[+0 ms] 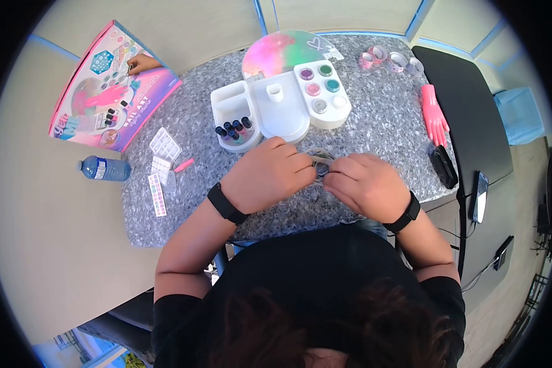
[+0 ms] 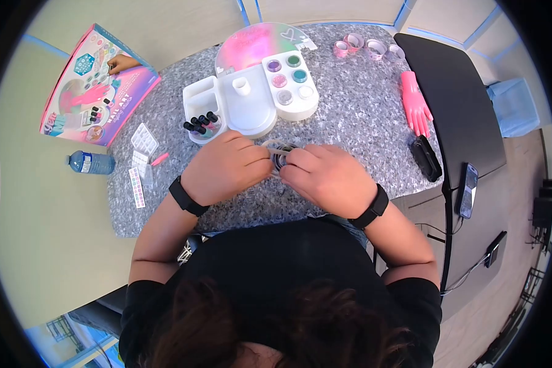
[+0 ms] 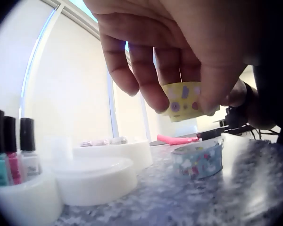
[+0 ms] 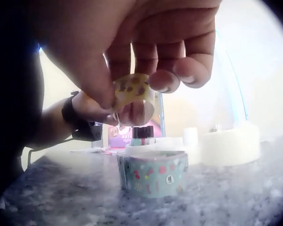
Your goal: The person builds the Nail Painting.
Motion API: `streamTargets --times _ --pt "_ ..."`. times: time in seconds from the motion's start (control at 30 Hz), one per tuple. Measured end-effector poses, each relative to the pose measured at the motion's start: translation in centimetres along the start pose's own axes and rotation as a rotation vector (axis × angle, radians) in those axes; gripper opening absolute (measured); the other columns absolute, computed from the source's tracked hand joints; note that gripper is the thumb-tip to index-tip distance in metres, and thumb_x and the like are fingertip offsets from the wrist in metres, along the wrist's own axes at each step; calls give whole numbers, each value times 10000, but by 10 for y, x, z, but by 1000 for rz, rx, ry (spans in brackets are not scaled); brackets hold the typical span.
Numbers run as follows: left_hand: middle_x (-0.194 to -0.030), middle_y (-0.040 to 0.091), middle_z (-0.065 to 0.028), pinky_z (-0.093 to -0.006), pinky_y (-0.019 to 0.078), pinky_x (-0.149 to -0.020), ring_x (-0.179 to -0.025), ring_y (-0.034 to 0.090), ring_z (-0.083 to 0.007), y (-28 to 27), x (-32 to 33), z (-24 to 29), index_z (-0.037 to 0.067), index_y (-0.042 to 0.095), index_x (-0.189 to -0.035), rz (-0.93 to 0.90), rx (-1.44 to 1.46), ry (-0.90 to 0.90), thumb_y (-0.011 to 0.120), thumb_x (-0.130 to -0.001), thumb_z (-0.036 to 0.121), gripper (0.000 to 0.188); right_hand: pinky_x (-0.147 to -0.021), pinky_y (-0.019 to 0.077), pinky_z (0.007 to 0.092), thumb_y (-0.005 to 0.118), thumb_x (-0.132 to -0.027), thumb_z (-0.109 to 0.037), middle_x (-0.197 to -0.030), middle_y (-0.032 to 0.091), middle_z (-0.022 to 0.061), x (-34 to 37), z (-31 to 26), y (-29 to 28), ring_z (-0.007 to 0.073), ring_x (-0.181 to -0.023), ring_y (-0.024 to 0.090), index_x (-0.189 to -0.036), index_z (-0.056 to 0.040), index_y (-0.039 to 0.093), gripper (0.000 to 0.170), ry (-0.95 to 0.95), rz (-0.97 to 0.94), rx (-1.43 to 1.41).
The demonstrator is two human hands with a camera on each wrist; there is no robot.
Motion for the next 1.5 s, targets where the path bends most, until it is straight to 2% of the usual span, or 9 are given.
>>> streamTargets --times 0.07,0.13,0.33,0.53,0.97,1.07,1.23,1.33,1.5 --pt "-1210 734 15 -375 544 -917 -1055 699 -203 6 6 -4 149 727 -1065 -51 -109 12 770 -868 157 201 -773 575 389 794 -899 -199 -1038 654 20 1 2 8 230 -904 677 -1020 -136 706 163 -21 -37 25" --pt "-1255 741 27 -380 541 -939 -1087 696 -194 4 13 -5 149 720 -1009 85 -113 -6 722 -876 158 133 -797 578 392 775 -916 -196 -1148 670 20 7 6 12 233 -966 681 -1050 -135 700 165 7 -64 46" --pt "-1363 733 29 -378 525 -1025 -1194 683 -177 10 18 -6 150 722 -1026 121 -128 -64 723 -892 162 134 -920 573 427 756 -929 -173 -1366 666 61 12 9 11 279 -1136 679 -1043 -112 697 142 112 -82 56" --pt "-1389 725 19 -377 519 -1048 -1215 682 -186 20 6 -6 152 726 -1032 114 -53 -59 724 -905 177 130 -1007 554 483 782 -928 -155 -1455 648 105 13 7 -3 358 -1210 679 -1031 -83 715 143 193 -129 -42" --pt "-1407 718 1 -390 510 -1057 -1275 677 -197 26 13 -11 163 740 -1051 32 -12 -95 734 -925 189 129 -1000 564 478 801 -911 -165 -1528 600 109 21 14 16 354 -1184 687 -1018 -99 712 154 222 -210 -58" --pt "-1403 718 3 -391 516 -1051 -1278 675 -215 29 13 -12 165 744 -1083 56 20 -132 777 -924 217 170 -1012 563 489 790 -924 -168 -1531 583 130 22 16 20 365 -1205 674 -1126 -94 669 247 276 -247 -131" --pt "-1196 742 -8 -399 529 -961 -1105 707 -257 20 12 -12 164 747 -1140 88 148 -345 816 -926 277 252 -1063 549 500 842 -868 -117 -1558 558 176 21 23 22 416 -1265 651 -1383 -62 554 593 315 -139 -187" --pt "-1091 731 -3 -396 520 -905 -1021 705 -245 23 14 -12 180 750 -1151 104 134 -304 819 -923 274 255 -1119 524 494 843 -867 -112 -1548 568 193 10 26 24 429 -1316 626 -1501 -58 513 716 287 -109 -182" --pt "-1075 728 14 -383 509 -871 -1004 699 -227 26 15 -14 204 762 -1147 71 115 -264 823 -917 266 246 -1182 480 503 851 -869 -111 -1503 614 186 1 35 41 417 -1372 604 -1614 -79 448 848 238 -135 -240"
Point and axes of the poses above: each hand's wrist, its own x-axis away from the middle knuckle, its own y-axis out of the palm, z = x × y, the point moved 4 cm from there along -x, towards the middle knuckle
